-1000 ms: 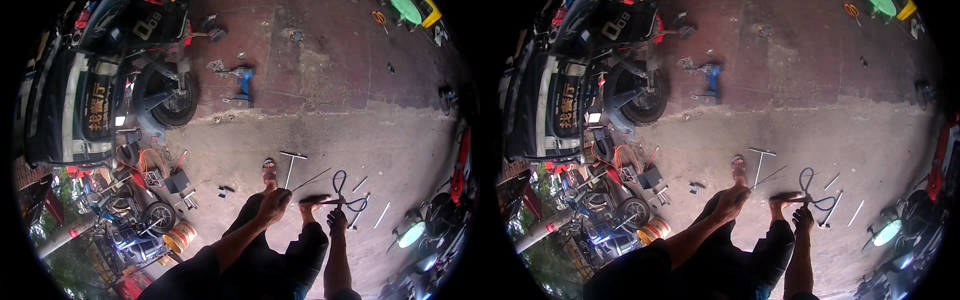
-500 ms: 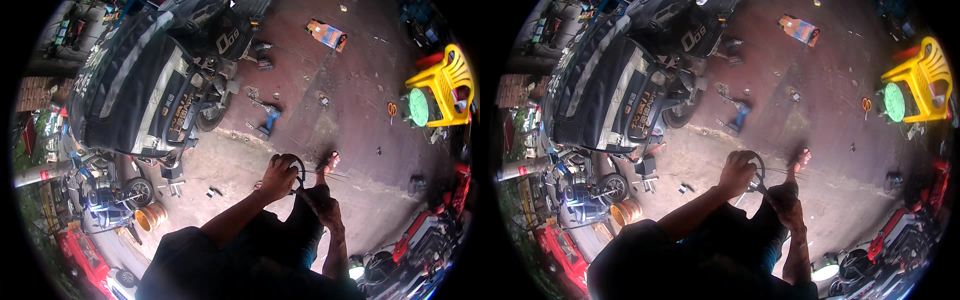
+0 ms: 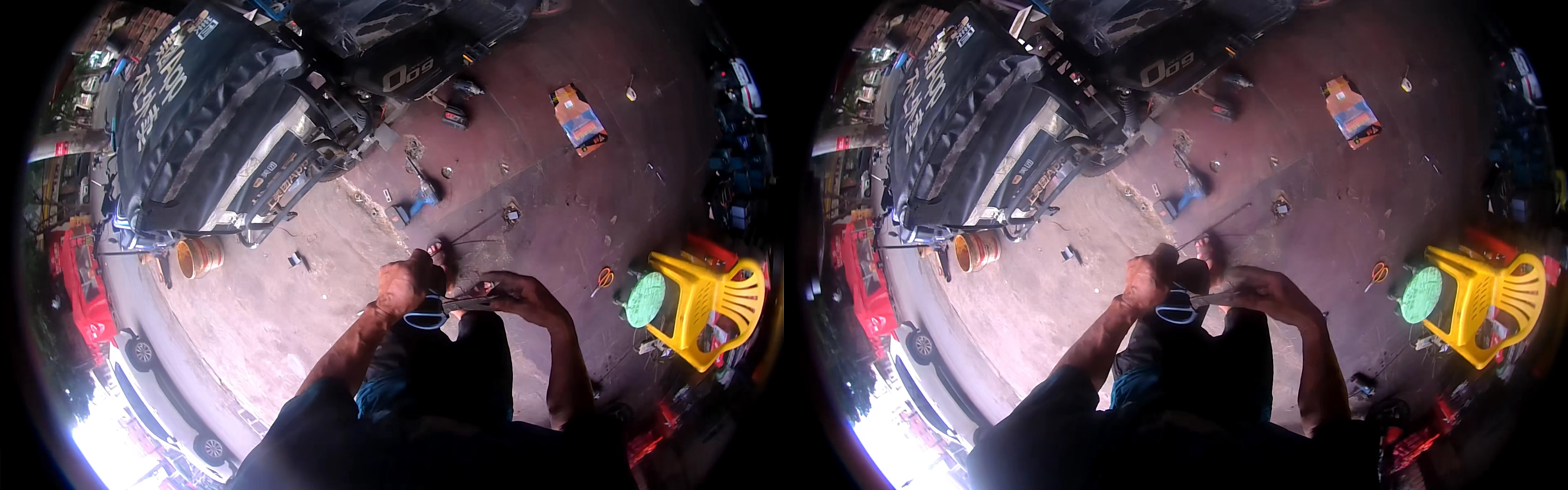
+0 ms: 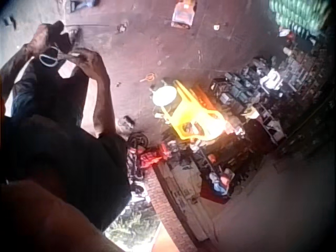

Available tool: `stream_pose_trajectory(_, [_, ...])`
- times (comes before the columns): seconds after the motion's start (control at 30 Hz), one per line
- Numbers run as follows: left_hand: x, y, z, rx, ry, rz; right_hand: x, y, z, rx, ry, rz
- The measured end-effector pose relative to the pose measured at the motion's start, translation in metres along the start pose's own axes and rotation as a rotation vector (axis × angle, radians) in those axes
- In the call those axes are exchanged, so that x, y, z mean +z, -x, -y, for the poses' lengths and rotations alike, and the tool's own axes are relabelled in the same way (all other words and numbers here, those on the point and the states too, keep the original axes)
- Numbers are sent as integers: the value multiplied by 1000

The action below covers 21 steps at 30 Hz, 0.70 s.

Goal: The person repairs a scooter by unfastening parts of the footrest with a screwdriver, cutting wire with scissors, fastening components with a power tool, and maneuvering the scooter by the handlebars.

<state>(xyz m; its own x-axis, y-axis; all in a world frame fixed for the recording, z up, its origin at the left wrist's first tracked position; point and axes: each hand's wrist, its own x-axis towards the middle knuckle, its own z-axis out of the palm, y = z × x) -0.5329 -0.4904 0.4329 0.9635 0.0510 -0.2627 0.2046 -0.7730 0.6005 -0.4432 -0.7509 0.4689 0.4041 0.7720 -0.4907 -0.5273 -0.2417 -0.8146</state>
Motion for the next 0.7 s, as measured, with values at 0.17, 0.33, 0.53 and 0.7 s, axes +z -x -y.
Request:
stream_pose_trajectory(0.17, [17,-28,56,-150,175,-300,-28,-64,-27,61,-186,192])
stream_pose_trajectory(0.33, [52,-69,37,-314,181,-444,3,-146,-18,67,4,-155])
stream_pose_trajectory(0.53, [58,-98,55,-247,-313,-197,-30,-211,1,217,-9,-288])
stream_pose_trajectory(0.7, [115,-137,151,-597,552,-278,-142,-314,-78,517,366,-238])
